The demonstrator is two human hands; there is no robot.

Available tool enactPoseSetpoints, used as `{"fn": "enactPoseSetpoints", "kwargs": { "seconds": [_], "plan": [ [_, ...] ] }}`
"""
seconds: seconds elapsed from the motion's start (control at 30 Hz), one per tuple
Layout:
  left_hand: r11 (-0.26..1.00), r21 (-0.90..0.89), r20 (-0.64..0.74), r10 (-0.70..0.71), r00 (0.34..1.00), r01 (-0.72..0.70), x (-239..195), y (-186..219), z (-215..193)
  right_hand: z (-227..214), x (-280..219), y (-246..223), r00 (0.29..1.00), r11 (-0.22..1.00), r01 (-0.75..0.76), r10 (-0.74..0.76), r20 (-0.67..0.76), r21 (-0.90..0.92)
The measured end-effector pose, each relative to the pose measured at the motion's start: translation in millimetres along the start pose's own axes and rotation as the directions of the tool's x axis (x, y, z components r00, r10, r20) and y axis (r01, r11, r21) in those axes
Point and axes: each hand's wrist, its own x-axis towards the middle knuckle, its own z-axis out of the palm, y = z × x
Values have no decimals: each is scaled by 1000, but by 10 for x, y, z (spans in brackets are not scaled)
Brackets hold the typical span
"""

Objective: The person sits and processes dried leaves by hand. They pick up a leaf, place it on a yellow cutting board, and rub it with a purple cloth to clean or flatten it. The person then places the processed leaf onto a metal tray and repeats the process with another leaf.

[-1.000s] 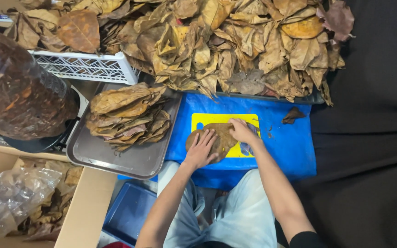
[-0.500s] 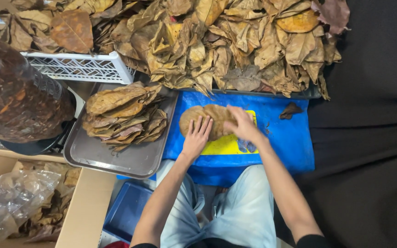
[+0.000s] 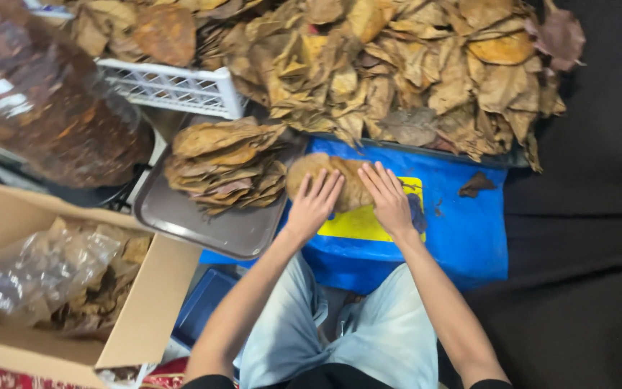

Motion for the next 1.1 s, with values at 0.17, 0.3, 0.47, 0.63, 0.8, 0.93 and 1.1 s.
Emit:
{"fn": "enactPoseSetpoints", "kwargs": {
  "seconds": [0.17,0.3,0.47,0.63,0.8,0.93,1.1],
  "plan": [
    [999,6,-62,-39,997,40,37,-735,-548,-25,628,-463,987,987,140,-132,-92,81],
    [987,101,-69,-115,991,121,-119,-1424,-683,404,1238,-795,966,956,248,-232,-113,155],
    [950,210,-39,-226,973,229,-401,-2092,-547,961,1902,-1137,945,940,325,-318,-74,107],
    [926,247,-8,-292,956,285,-629,-2476,-291,1339,2182,-1353,943,940,332,-331,-29,79],
    [888,97,619,-407,672,449,-947,-2563,-9,1933,1971,-1214,850,915,224,-352,392,336],
    [810,-6,705,-412,577,587,-815,-2508,-305,1693,2091,-1357,766,918,48,-286,576,393],
    [780,62,666,-497,556,622,-755,-2440,-153,1628,2077,-1344,761,920,109,-320,565,375]
  ]
}}
